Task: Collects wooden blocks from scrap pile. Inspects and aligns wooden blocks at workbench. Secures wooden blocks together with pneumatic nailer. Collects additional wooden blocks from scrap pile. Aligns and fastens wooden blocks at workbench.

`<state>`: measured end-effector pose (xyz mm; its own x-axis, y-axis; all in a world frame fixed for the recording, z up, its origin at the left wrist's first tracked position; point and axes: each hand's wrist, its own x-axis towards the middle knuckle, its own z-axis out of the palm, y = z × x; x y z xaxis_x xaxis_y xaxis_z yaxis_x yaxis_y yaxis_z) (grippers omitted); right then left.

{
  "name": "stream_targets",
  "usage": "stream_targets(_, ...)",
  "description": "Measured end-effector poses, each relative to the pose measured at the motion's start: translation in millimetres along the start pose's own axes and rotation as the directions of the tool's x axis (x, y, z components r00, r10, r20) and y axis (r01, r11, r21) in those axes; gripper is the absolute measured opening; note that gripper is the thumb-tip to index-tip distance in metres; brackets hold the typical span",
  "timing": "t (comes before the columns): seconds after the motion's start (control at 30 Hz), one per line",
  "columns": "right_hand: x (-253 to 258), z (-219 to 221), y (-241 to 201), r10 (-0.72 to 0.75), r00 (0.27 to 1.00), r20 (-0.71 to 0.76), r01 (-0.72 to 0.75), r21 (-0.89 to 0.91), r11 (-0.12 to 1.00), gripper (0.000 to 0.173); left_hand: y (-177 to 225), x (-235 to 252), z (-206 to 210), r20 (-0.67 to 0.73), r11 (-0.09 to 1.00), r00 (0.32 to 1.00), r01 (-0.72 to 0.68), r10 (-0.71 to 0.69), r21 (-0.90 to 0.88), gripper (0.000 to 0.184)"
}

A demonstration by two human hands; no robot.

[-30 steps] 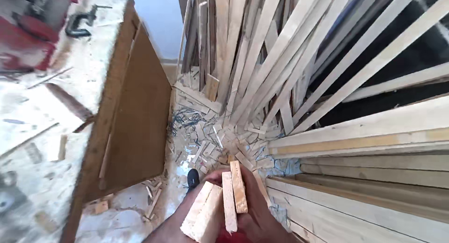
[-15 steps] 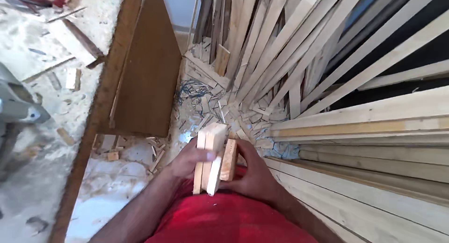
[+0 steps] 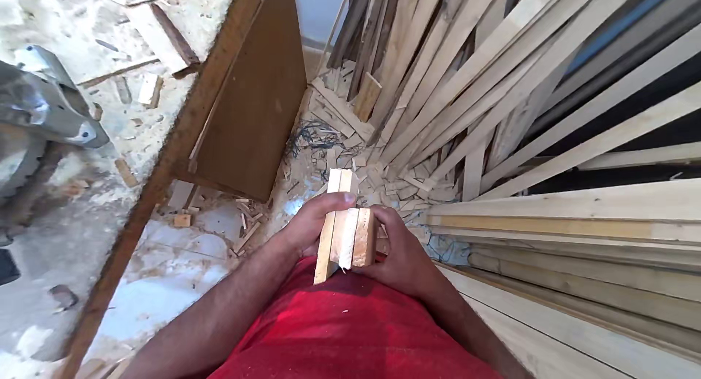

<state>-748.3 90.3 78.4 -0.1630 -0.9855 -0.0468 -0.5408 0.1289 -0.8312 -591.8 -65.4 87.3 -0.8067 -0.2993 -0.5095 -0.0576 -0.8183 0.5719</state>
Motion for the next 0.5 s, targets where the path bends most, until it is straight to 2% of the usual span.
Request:
stream_targets(0.23,0.2,0.9,-1.6,0.007,1.000,-0.006,-0.007,-0.048,0.999,0.093,0.2,3.8,4.4,-0.033,0.999,0.999,0.025,-0.024,0.024,0.034)
stream_targets(0.37,3.1,-0.3,-1.3,0.054,0.998,0.025,-0.053,-0.022,0.998,0.093,1.2,6.2,4.0,-0.049,0.999,0.998,0.029,-0.027,0.039,0.036)
stream_targets(0.5,6.4,0.3,2.1,0.033,0.999,0.026,-0.033,-0.022,0.999,0.091,2.7,7.9,4.4,-0.035,0.999,0.999,0.022,-0.021,0.040,0.034)
